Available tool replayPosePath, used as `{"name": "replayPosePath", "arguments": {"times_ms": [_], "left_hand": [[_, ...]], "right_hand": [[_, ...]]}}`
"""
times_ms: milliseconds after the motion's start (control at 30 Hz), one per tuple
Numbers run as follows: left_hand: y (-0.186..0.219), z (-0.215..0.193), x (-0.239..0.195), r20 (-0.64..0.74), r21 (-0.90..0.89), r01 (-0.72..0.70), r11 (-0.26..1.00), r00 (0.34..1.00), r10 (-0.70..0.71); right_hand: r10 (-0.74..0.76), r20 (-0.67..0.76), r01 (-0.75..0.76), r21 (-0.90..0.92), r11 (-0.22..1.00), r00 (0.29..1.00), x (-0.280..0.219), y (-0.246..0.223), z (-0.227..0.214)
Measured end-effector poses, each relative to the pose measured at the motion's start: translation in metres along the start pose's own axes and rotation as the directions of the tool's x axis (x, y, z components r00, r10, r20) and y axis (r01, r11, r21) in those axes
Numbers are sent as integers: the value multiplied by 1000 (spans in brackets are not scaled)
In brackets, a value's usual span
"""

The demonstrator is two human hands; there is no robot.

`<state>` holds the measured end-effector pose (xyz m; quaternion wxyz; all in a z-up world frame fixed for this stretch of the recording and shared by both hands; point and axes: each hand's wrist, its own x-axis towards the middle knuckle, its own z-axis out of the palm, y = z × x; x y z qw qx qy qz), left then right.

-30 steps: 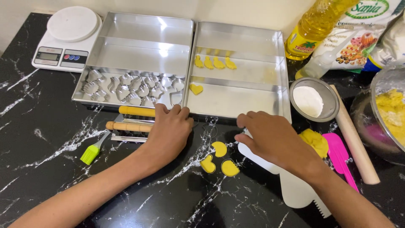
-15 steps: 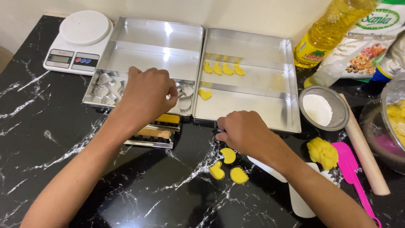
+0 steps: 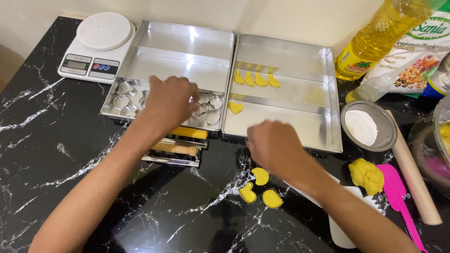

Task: Shaping cookie dough into heart shapes and placing them on a baking tray.

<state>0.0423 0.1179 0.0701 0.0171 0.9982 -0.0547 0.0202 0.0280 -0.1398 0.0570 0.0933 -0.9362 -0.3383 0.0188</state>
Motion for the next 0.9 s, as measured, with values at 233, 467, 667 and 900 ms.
{"name": "replayPosePath", "arguments": {"times_ms": [233, 467, 667, 900], "left_hand": [[-8, -26, -8, 32, -81, 72, 994, 997, -70], [-16, -34, -12, 77, -93, 88, 992, 994, -81], [0, -39, -17, 90, -124, 20, 992, 996, -9], [54, -26, -32, -39, -276, -254, 927, 967, 253]], "right_hand": [[-23, -44, 30, 160, 987, 999, 88, -5, -7], [57, 45, -64, 171, 983, 997, 129, -12, 15], [55, 31, -59, 171, 983, 998, 106, 7, -7], [130, 179, -148, 92, 985, 975, 3, 29, -79]]}}
